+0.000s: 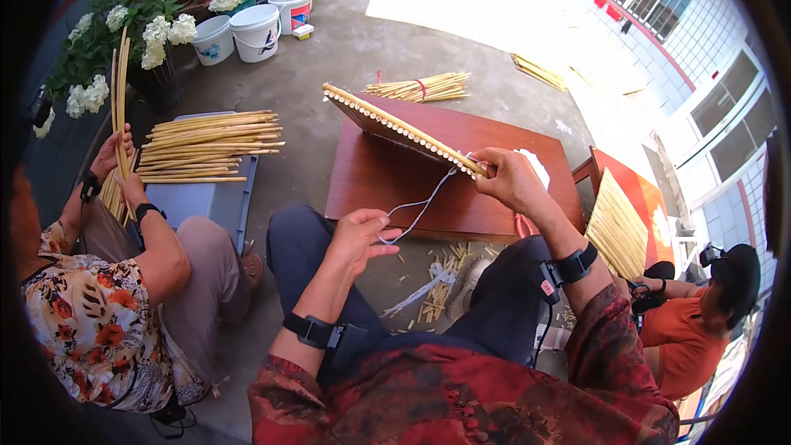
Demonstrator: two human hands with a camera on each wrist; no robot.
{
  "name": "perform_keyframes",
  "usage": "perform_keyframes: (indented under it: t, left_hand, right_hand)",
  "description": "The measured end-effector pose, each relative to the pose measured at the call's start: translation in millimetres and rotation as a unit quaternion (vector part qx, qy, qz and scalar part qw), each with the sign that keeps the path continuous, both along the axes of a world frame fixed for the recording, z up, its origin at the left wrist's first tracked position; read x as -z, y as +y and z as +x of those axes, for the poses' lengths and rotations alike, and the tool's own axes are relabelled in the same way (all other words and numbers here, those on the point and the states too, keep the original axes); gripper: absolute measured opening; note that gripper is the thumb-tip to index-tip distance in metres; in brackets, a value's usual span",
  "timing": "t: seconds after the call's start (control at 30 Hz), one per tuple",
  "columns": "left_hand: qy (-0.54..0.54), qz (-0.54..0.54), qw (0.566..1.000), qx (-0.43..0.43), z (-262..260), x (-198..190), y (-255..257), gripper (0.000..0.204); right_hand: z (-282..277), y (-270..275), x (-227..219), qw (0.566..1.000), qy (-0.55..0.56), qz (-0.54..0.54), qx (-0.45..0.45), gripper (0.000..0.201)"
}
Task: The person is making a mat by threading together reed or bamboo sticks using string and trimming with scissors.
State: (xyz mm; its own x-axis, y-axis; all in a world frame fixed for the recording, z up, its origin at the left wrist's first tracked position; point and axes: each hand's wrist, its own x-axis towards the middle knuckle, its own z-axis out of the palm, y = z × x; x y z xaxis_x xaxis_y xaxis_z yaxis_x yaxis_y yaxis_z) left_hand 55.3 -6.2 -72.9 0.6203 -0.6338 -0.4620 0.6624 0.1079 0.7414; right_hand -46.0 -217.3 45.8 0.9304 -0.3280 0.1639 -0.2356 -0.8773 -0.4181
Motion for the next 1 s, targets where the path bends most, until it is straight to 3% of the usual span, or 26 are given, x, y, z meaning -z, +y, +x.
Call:
perform_keyframes:
  t: [0.03,0.07,0.1,0.13,0.17,0.23,0.27,0.3,0.33,0.6,0.67,0.77,0.9,0.97,1.0]
  left_hand:
    - [-0.012,0.021,0.998,-0.059,1,-2,-3,0.021]
    - [-0.012,0.018,0.998,-0.059,5,7,-9,0.021]
    - [-0.232,0.069,0.963,-0.116,10,12,-16,0.019]
    - [-0.439,0.115,0.875,-0.168,13,17,-20,0.017]
    - [-0.437,0.113,0.876,-0.170,13,21,-25,0.017]
    - [-0.524,0.143,0.837,-0.065,5,-22,-33,0.015]
    - [-0.459,0.054,0.886,-0.039,8,-16,-48,0.014]
    - [-0.282,-0.061,0.957,-0.009,4,-20,-61,0.015]
    - [-0.252,-0.075,0.965,0.003,2,-24,-70,0.015]
    - [-0.146,-0.125,0.981,-0.023,-6,-31,-90,0.012]
    - [-0.120,-0.121,0.983,0.073,-4,-28,-88,0.009]
    - [-0.050,-0.169,0.984,0.040,-4,-18,-88,0.009]
    - [-0.044,-0.126,0.991,0.007,-4,-18,-92,0.006]
    - [-0.161,-0.112,0.979,0.055,-4,-19,-92,0.010]
    - [-0.161,-0.112,0.979,0.056,-6,-20,-91,0.010]
  right_hand:
    - [1,1,-3,1.000,0.012,0.001,0.015,0.034]
    - [1,3,-6,1.000,0.013,-0.002,0.014,0.034]
    - [1,5,-10,0.999,0.039,0.004,0.023,0.035]
    - [2,7,-12,0.997,0.065,0.008,0.031,0.037]
    - [2,7,-12,0.997,0.066,0.004,0.030,0.037]
    - [3,7,-12,0.997,0.067,0.008,0.030,0.037]
    - [3,7,-9,0.997,0.067,0.007,0.029,0.037]
    - [2,5,-6,0.999,0.047,0.008,0.020,0.036]
    - [2,3,-5,1.000,0.026,0.008,0.012,0.035]
    - [1,10,-8,0.997,0.048,0.051,0.027,0.035]
    - [1,11,-9,0.996,0.066,0.048,0.019,0.036]
    - [1,9,-8,0.999,0.037,0.010,0.003,0.038]
    - [1,13,-9,0.999,0.043,0.022,0.014,0.038]
    - [0,14,-9,0.999,0.048,0.012,0.015,0.037]
    - [0,14,-8,0.999,0.049,0.012,0.015,0.037]
